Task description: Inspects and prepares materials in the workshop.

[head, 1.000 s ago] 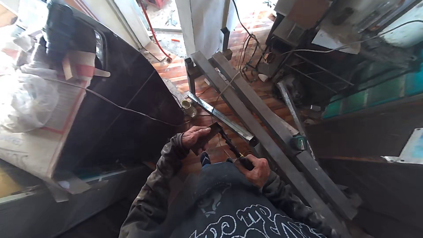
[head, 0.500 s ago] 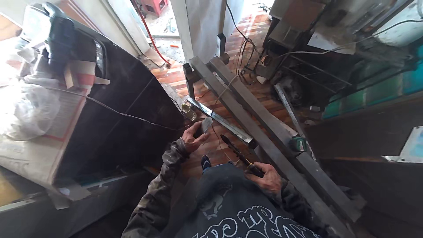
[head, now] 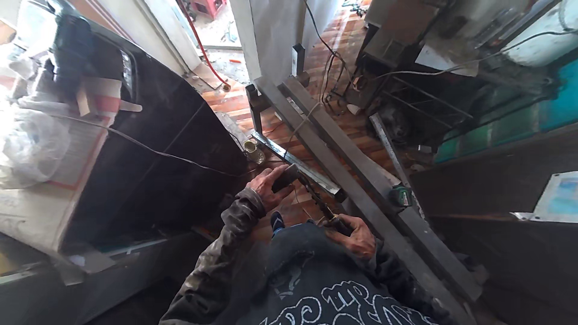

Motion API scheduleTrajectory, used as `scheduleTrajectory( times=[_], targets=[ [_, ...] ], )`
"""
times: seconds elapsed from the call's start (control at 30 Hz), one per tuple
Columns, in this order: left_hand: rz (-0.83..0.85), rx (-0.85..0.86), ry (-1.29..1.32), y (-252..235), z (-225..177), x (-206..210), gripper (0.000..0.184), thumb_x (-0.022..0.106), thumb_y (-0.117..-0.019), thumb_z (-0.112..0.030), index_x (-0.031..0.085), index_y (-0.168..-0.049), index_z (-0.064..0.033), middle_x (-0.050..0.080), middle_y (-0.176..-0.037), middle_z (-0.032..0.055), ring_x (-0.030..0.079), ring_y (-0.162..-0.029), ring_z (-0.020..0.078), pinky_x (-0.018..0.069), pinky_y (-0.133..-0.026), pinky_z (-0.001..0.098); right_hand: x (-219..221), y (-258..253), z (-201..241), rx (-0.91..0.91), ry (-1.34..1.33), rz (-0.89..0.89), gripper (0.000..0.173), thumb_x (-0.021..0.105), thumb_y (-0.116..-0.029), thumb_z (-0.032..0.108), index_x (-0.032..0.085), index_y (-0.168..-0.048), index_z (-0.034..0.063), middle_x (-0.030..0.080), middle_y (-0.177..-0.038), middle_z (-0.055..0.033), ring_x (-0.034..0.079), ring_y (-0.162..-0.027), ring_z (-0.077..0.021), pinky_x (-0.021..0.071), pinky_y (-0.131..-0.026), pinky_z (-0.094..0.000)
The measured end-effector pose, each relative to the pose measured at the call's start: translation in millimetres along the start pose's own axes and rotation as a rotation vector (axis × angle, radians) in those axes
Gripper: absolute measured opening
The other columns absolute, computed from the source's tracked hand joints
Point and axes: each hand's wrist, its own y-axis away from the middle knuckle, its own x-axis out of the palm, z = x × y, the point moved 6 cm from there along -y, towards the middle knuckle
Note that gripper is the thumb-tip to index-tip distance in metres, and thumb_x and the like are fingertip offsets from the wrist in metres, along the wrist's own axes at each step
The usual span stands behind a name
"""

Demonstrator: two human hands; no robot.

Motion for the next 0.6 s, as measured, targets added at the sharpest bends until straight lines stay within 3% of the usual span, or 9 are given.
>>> scheduleTrajectory(
  times=[0.13, 0.23, 0.33, 0.5, 0.6],
  targets=[
    [-0.087, -0.008, -0.127, 8.9, -10.0, -4.9, 0.064, 0.071, -0.0919, -0.051, 0.053, -0.149, -0.0298, 0.065, -0.117, 0.0159, 0.068, -0.098, 0.0339, 0.0562, -0.079, 0.0582, 5.0, -0.7, 3.4, -0.032, -0.075, 0.000, 0.023, 0.079, -0.0860, 0.020, 0.073, -0.103, 0.0060, 0.075, -0.089, 0.0010, 0.066, -0.074, -0.0009, 0.0551, -0.068, -0.0196],
    [-0.274, 0.142, -0.213, 16.3, -17.4, -8.1, 0.062, 0.074, -0.0890, -0.046, 0.059, -0.145, -0.0242, 0.067, -0.106, 0.0180, 0.068, -0.089, 0.0345, 0.0560, -0.071, 0.0544, 10.1, -0.4, 0.5, -0.101, -0.183, 0.001, 0.023, 0.079, -0.0864, 0.014, 0.074, -0.106, 0.0034, 0.076, -0.095, -0.0009, 0.067, -0.077, -0.0017, 0.0564, -0.071, -0.0198],
    [-0.417, 0.274, -0.314, 24.8, -25.5, -10.1, 0.058, 0.071, -0.0894, -0.047, 0.063, -0.141, -0.0212, 0.067, -0.101, 0.0187, 0.068, -0.085, 0.0347, 0.0539, -0.065, 0.0499, 12.5, -0.6, -0.6, -0.136, -0.206, 0.016, 0.029, 0.078, -0.0865, 0.013, 0.074, -0.112, 0.0016, 0.076, -0.110, -0.0044, 0.069, -0.087, -0.0027, 0.0580, -0.078, -0.0207],
    [-0.474, 0.315, -0.327, 33.7, -32.0, -16.1, 0.055, 0.068, -0.0903, -0.046, 0.065, -0.140, -0.0213, 0.067, -0.097, 0.0165, 0.068, -0.083, 0.0332, 0.0535, -0.064, 0.0481, 13.3, -2.0, -0.8, -0.191, -0.182, -0.006, 0.034, 0.079, -0.0855, 0.018, 0.074, -0.115, 0.0009, 0.073, -0.122, -0.0117, 0.070, -0.108, -0.0156, 0.0579, -0.094, -0.0311],
    [-0.456, 0.322, -0.302, 34.5, -31.5, -20.0, 0.055, 0.068, -0.0903, -0.044, 0.065, -0.139, -0.0195, 0.068, -0.097, 0.0167, 0.069, -0.082, 0.0329, 0.0549, -0.064, 0.0489, 13.3, -4.6, 0.3, -0.247, -0.134, -0.025, 0.031, 0.079, -0.0858, 0.020, 0.074, -0.110, 0.0004, 0.073, -0.118, -0.0111, 0.069, -0.105, -0.0137, 0.0576, -0.091, -0.0297]
  ],
)
